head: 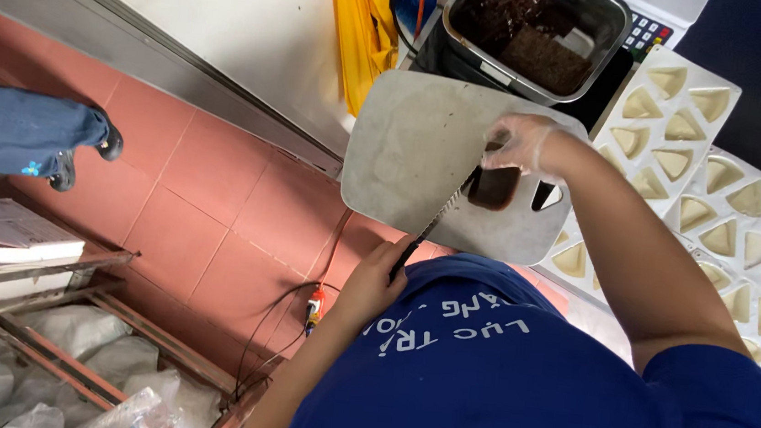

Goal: The person uses a serrated knife to slice a dark rectangular food block into thin strips on a white cutting board. The person repeatedly cuts the block and transfers the strips into a metal container. The person wears disposable gloves throughout the task.

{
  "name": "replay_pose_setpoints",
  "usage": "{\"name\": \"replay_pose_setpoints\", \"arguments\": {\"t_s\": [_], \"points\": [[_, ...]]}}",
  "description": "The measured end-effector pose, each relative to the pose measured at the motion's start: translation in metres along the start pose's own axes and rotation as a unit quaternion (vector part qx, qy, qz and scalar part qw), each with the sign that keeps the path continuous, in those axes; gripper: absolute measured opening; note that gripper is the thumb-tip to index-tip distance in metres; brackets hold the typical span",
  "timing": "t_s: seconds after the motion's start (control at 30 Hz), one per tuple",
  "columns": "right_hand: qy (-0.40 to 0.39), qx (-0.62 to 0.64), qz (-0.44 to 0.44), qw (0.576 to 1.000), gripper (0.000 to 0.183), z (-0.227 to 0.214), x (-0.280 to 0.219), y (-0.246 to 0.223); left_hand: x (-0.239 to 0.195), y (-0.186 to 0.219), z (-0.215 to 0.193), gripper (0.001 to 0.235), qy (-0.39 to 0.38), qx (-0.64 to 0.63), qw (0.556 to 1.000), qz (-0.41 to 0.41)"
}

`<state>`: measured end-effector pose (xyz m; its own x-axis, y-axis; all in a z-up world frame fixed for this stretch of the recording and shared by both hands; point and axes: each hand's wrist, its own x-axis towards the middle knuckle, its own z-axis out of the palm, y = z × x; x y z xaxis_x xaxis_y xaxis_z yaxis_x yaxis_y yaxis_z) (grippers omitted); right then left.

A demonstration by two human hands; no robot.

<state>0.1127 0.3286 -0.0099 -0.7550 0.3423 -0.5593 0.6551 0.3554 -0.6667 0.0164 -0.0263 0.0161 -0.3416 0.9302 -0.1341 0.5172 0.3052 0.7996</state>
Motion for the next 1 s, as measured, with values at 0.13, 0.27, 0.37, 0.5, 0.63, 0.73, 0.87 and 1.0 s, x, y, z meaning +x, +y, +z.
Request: {"name": "replay_pose_setpoints", "arguments": {"t_s": [0.13, 0.27, 0.37, 0.5, 0.63, 0.73, 0.87, 1.0], "points": [[0.085, 0.178, 0.015, 0.98, 0.052, 0.022, -0.014, 0.015, -0.003, 0.006, 0.0, 0.058, 0.0, -0.018, 1.0, -0.01], [0.123, 0.285, 0.019, 0.95, 0.046, 0.039, -0.026, 0.023, -0.001, 0.007, 0.007, 0.057, 0.035, -0.032, 0.999, -0.002], [0.172, 0.275, -0.026, 0.946, 0.041, 0.054, -0.035, 0.025, 0.006, 0.007, 0.017, 0.054, 0.095, -0.028, 0.995, 0.024], [0.315, 0.218, -0.23, 0.895, 0.02, 0.066, -0.043, 0.033, 0.017, 0.01, 0.021, 0.057, 0.098, -0.011, 0.995, 0.018], [0.374, 0.231, -0.315, 0.841, 0.012, 0.08, -0.055, 0.051, 0.027, 0.021, 0.025, 0.061, 0.102, 0.058, 0.993, 0.027], [0.406, 0.079, -0.248, 0.876, 0.023, 0.094, -0.064, 0.057, 0.037, 0.029, 0.027, 0.066, 0.046, 0.14, 0.989, 0.008], [0.404, 0.019, -0.213, 0.89, 0.045, 0.112, -0.059, 0.046, 0.042, 0.039, 0.03, 0.072, 0.014, 0.207, 0.978, 0.01], [0.347, 0.02, -0.167, 0.923, 0.08, 0.119, -0.051, 0.03, 0.039, 0.046, 0.026, 0.07, 0.011, 0.224, 0.974, 0.02]]}}
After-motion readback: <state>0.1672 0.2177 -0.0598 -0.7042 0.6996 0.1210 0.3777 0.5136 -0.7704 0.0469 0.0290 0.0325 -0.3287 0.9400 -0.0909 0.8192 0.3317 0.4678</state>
